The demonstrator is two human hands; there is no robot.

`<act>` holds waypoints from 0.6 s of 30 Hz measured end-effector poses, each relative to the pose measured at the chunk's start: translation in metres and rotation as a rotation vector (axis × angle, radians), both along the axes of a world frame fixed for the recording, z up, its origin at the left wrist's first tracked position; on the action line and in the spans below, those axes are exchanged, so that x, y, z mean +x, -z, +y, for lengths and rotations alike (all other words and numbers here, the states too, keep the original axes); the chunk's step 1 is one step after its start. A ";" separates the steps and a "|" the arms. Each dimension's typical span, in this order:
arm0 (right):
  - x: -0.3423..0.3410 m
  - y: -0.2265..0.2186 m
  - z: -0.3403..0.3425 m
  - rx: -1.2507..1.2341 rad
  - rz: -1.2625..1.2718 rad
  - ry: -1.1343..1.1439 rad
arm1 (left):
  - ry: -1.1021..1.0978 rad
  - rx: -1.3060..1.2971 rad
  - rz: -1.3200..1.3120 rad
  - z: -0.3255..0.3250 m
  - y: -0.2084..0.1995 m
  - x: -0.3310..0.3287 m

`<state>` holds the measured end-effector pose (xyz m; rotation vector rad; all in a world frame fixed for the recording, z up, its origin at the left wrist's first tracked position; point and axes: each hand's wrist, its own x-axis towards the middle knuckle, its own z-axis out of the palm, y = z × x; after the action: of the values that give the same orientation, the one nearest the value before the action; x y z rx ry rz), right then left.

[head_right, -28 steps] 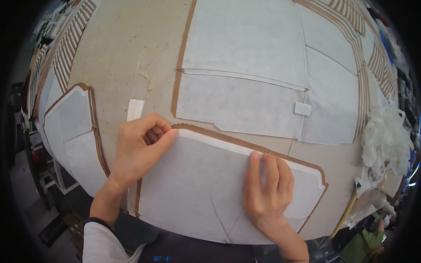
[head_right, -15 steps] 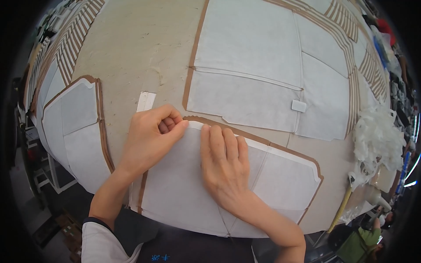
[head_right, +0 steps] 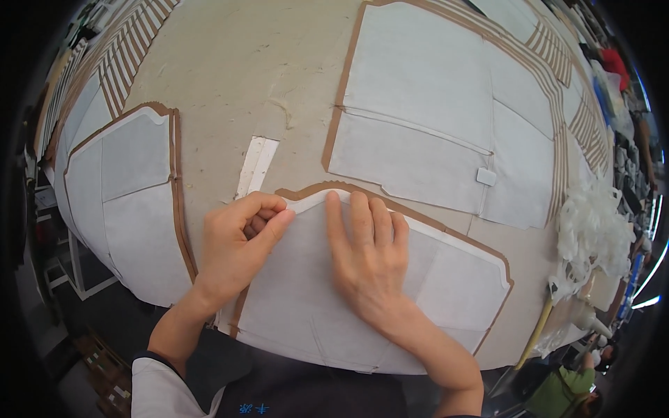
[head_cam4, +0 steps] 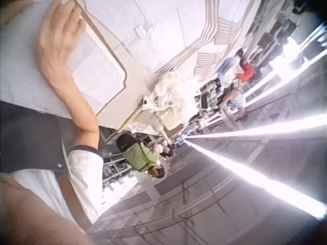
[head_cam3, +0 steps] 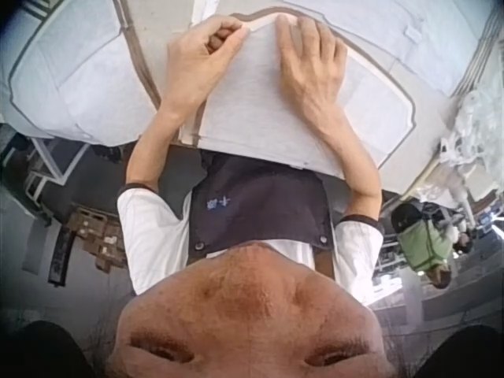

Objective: Applying adhesive tape strips to the edges of leather panels for assembly.

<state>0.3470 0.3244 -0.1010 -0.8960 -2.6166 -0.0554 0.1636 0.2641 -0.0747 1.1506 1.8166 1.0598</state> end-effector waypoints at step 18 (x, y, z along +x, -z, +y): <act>0.001 -0.001 0.006 -0.031 -0.022 -0.061 | 0.013 -0.102 0.006 0.002 -0.002 -0.008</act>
<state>0.3482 0.3307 -0.1002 -0.8294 -2.6697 -0.0091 0.1557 0.2665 -0.0730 1.1041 1.8439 0.9460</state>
